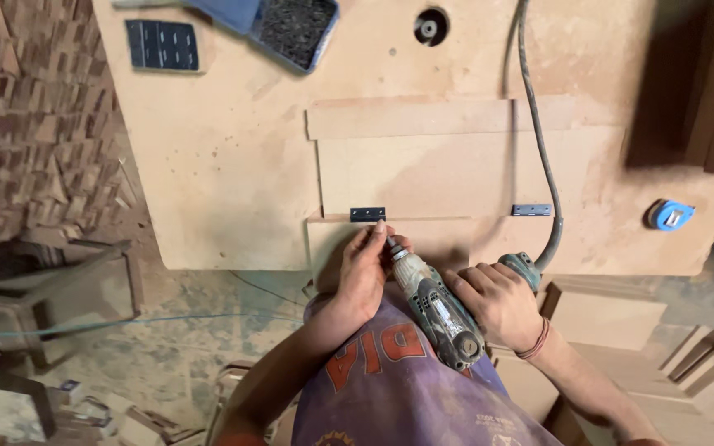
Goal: The person takes small metal hinge plates and screws from a blue box on the workbench, positions each hinge on a wooden board, and drives the screws in with a power drill. They reposition boards, carry one board to a stack at the side, and repeat the hinge-attaching process on additional boards.
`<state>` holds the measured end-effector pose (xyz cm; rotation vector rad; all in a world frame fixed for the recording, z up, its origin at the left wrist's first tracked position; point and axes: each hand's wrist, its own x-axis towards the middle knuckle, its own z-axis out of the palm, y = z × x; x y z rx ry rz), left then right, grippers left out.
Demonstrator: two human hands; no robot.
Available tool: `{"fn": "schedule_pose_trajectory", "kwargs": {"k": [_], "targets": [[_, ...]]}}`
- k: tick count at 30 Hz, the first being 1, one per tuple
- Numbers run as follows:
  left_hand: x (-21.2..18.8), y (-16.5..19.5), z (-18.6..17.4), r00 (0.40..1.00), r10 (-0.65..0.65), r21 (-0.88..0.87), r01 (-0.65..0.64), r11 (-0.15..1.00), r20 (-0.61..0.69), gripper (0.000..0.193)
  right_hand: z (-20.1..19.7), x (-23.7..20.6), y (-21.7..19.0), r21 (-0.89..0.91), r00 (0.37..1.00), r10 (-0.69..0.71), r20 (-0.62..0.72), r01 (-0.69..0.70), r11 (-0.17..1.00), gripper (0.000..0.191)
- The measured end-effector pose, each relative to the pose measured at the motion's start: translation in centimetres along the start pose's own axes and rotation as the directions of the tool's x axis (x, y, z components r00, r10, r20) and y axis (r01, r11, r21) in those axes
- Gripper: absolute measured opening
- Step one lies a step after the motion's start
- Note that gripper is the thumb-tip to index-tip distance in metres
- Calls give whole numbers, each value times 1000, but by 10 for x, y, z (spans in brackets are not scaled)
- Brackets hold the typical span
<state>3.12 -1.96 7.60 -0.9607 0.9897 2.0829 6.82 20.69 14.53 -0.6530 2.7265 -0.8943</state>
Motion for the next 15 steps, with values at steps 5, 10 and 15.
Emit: {"fn": "schedule_pose_trajectory", "kwargs": {"k": [5, 10, 15], "targets": [[-6, -7, -36, 981, 178, 349, -194, 917, 78, 36, -4, 11, -11, -33, 1000, 17, -12, -17, 999, 36], [32, 15, -83, 506, 576, 739, -609, -289, 642, 33, -10, 19, -16, -46, 996, 80, 35, -78, 996, 39], [59, 22, -101, 418, 462, 622, -565, -542, 782, 27, -11, 24, -17, -64, 994, 98, 55, -95, 993, 41]]}}
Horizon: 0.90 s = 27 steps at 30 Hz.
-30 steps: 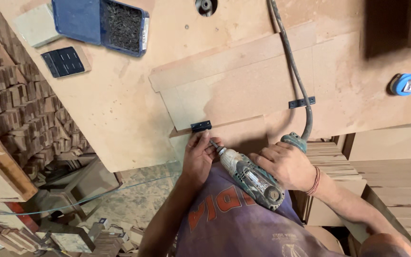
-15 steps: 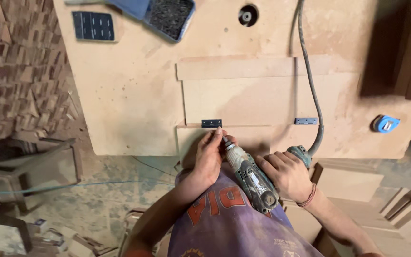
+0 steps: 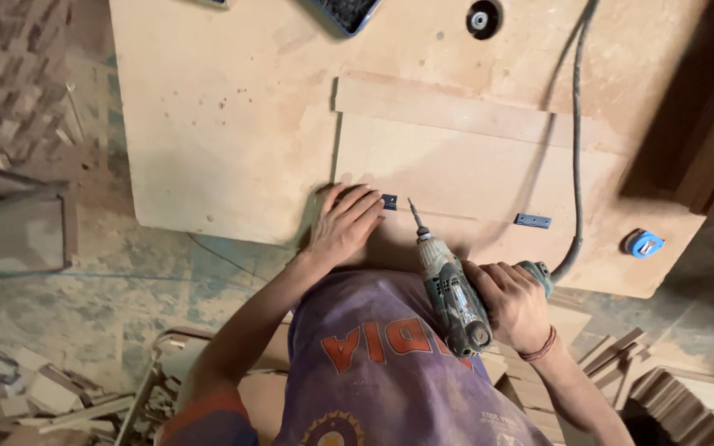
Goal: The person takes small metal hinge plates and screws from a blue box on the workbench, positions each hinge on a wooden board, and drives the screws in with a power drill. They reposition boards, carry one board to a stack at the side, and repeat the hinge-attaching process on additional boards.
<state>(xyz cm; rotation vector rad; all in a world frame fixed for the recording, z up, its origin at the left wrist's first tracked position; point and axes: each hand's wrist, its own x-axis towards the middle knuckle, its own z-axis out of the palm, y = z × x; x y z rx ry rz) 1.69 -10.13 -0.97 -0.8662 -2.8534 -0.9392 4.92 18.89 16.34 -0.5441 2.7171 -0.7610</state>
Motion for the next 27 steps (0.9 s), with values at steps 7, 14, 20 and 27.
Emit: {"fn": "schedule_pose_trajectory", "kwargs": {"k": [7, 14, 20, 27], "targets": [[-5, 0, 9, 997, -66, 26, 65, 998, 32, 14, 3, 5, 4, 37, 998, 22, 61, -24, 999, 41], [-5, -2, 20, 999, -48, 62, 46, 997, 20, 17, 9, 13, 10, 41, 991, 54, 123, -60, 997, 41], [-7, -1, 16, 997, -43, 27, 41, 999, 67, 19, 10, 16, 13, 57, 982, 65, 176, -76, 995, 46], [-6, 0, 13, 998, -52, -24, 53, 998, 45, 20, 9, 24, 10, 56, 973, 64, 221, -78, 995, 48]]}}
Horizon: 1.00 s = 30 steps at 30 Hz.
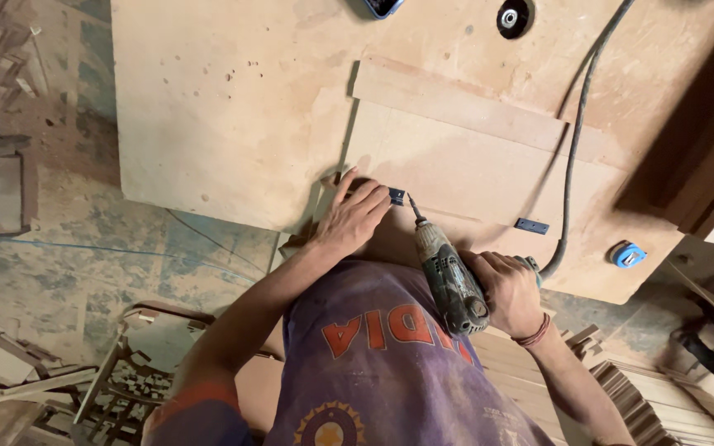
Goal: The person takes small metal hinge plates and screws from a blue box on the workbench, positions each hinge on a wooden board, and drives the screws in with a power drill. They reposition boards, carry one board to a stack at the side, and repeat the hinge-attaching process on additional boards.
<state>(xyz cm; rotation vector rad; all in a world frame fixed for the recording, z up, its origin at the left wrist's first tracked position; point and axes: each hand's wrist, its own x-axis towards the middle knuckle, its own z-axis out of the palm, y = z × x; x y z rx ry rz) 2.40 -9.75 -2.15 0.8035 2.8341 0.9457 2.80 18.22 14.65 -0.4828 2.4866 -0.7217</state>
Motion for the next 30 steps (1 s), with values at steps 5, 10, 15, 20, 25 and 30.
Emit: {"fn": "schedule_pose_trajectory", "kwargs": {"k": [5, 10, 15, 20, 25, 30], "targets": [[-4, -4, 8, 1000, 6, 27, -5, 1000, -19, 22, -1, 7, -2, -1, 999, -7, 33, 7, 1000, 48], [-3, -5, 12, 999, -2, 10, 3, 1000, -54, 18, -3, 10, -5, -6, 998, 26, 62, -26, 1000, 50], [1, -4, 1, 999, -6, -33, 5, 999, -39, 19, -6, 14, -6, 19, 995, 27, 92, -29, 999, 54], [5, -3, -8, 1000, 17, -35, -17, 999, -14, 33, -6, 20, -6, 25, 993, 37, 112, -40, 999, 54], [5, -2, -7, 998, 0, -47, -3, 999, -70, 25, -4, 23, -7, 32, 987, 69, 142, -74, 997, 53], [1, -2, -6, 997, 2, -31, -4, 1000, -72, 25, -3, 27, -10, 43, 990, 42, 135, -49, 998, 53]]}}
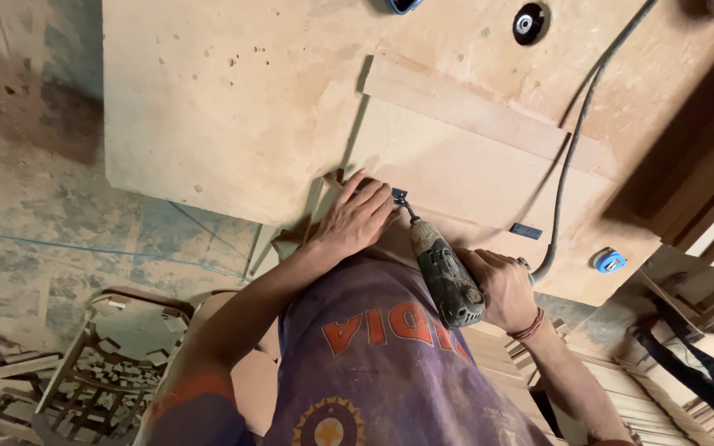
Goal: The person takes small metal hinge plates and screws from a blue box on the workbench, positions each hinge on a wooden board, and drives the screws in with a power drill. They reposition boards, carry one board to a stack at the side, and repeat the hinge-attaching process on additional boards.
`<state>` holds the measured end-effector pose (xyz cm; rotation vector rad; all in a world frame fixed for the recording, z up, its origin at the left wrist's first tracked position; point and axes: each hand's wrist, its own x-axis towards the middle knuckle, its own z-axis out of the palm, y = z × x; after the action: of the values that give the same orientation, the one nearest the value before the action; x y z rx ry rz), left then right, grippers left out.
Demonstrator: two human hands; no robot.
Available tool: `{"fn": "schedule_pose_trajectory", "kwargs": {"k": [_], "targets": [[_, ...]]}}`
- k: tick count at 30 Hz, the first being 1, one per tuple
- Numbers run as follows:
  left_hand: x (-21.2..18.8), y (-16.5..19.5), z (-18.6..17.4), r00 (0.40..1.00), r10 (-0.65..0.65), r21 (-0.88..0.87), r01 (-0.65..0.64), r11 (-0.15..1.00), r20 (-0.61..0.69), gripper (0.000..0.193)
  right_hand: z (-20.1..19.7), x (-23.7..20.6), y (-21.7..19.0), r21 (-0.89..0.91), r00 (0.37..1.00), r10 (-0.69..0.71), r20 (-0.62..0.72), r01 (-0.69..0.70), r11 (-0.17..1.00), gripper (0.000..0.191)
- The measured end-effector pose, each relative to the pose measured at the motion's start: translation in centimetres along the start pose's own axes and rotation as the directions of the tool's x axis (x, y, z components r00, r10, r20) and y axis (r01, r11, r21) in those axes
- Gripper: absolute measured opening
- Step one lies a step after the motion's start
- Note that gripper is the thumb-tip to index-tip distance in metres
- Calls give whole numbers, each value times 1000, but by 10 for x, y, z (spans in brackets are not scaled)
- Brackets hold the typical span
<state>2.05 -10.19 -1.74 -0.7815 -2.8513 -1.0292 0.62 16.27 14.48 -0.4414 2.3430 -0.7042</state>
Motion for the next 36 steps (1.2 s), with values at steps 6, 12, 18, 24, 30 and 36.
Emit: {"fn": "schedule_pose_trajectory", "kwargs": {"k": [6, 12, 18, 24, 30, 36], "targets": [[-2, -2, 3, 1000, 8, 25, -8, 1000, 0, 28, 0, 5, -5, -24, 1000, 18, 15, -18, 1000, 53], [-3, -2, 7, 1000, 6, 29, -6, 1000, 10, 27, 0, 5, -7, -18, 1000, 15, -11, -15, 1000, 53], [-3, -2, 6, 1000, 6, 30, -6, 1000, 1, 26, 1, 5, -7, -17, 999, 32, -8, -32, 999, 52], [-2, -2, 5, 1000, 4, 14, -4, 1000, -21, 24, -4, 8, -10, -31, 997, 64, 32, -63, 997, 55], [-3, -3, 3, 999, 1, -2, -1, 1000, -33, 23, -6, 11, -15, -50, 999, 44, 17, -43, 998, 55], [-3, -3, 3, 999, -3, -7, 3, 1000, -48, 22, -3, 10, -16, -49, 999, 35, 2, -35, 998, 51]]}}
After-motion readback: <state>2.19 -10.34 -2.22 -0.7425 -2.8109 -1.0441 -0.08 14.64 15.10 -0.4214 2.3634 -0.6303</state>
